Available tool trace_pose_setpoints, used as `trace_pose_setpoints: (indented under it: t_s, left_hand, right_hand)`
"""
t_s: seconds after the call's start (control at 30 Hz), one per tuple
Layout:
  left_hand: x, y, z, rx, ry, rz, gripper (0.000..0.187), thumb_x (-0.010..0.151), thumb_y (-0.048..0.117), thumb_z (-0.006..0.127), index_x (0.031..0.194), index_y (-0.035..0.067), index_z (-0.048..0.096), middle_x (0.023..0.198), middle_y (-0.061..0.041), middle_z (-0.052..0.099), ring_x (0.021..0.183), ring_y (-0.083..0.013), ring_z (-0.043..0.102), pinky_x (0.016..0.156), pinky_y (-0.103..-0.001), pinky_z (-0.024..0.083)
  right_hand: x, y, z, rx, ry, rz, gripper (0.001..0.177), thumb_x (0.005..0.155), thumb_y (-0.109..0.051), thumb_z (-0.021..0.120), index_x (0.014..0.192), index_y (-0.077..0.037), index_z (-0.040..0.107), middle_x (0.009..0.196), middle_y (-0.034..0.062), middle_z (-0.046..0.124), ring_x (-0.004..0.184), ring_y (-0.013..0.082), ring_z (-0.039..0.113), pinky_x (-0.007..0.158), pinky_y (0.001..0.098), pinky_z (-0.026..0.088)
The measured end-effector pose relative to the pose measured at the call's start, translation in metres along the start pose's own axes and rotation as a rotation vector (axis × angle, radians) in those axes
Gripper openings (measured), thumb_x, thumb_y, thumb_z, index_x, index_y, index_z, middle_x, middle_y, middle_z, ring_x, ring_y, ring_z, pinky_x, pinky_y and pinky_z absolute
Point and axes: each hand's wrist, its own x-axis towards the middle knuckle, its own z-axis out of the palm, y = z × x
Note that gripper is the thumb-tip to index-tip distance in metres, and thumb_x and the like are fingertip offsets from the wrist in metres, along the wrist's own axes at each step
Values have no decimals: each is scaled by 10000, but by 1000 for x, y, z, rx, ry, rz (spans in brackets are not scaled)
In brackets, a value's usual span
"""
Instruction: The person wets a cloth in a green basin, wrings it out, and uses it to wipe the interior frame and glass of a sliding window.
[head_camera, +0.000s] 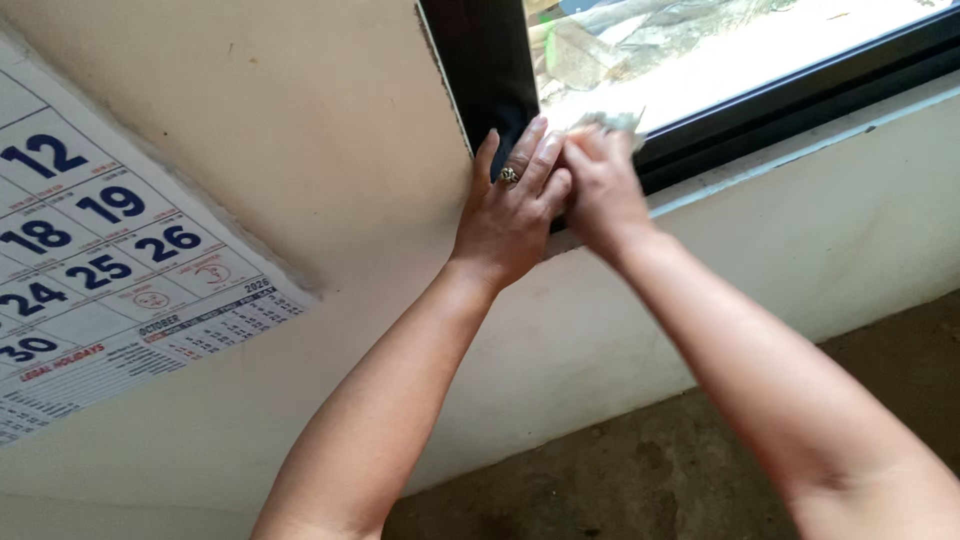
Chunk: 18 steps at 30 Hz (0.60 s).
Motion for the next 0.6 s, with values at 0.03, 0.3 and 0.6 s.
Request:
trace_pose_setpoints:
  t_s: [0.03,0.3,0.6]
  left_hand:
    - [-2,-2,-3,-30,-17,9,169,998,105,594,1143,159,661,1554,-47,511,1550,-191,326,1305,-497,97]
    - [-12,-19,-21,-66,-54,90,177,1001,64,581,1146,136,651,1520,-38,524,1525,-195,365,1304,-409,189]
    - [-28,-17,-25,-206,-82,100,247,929,58,628,1163,127,668,1541,-56,492,1532,-218,317,1291,-476,146]
  right_hand:
    - [-8,-7,4,-16,4,-14,414,884,-25,668,1291,-91,630,1338,133,563,1237,452,481,1078,495,438]
    - [-56,99,-34,-684,-313,18,448,770,-52,715,1196,-191,704,1240,66,656,1265,283,561,1083,495,380]
    - [-78,3,52,-284,-149,-150,399,782,-33,706,1116,-245,751,1191,30,685,1103,359,581,950,467,472]
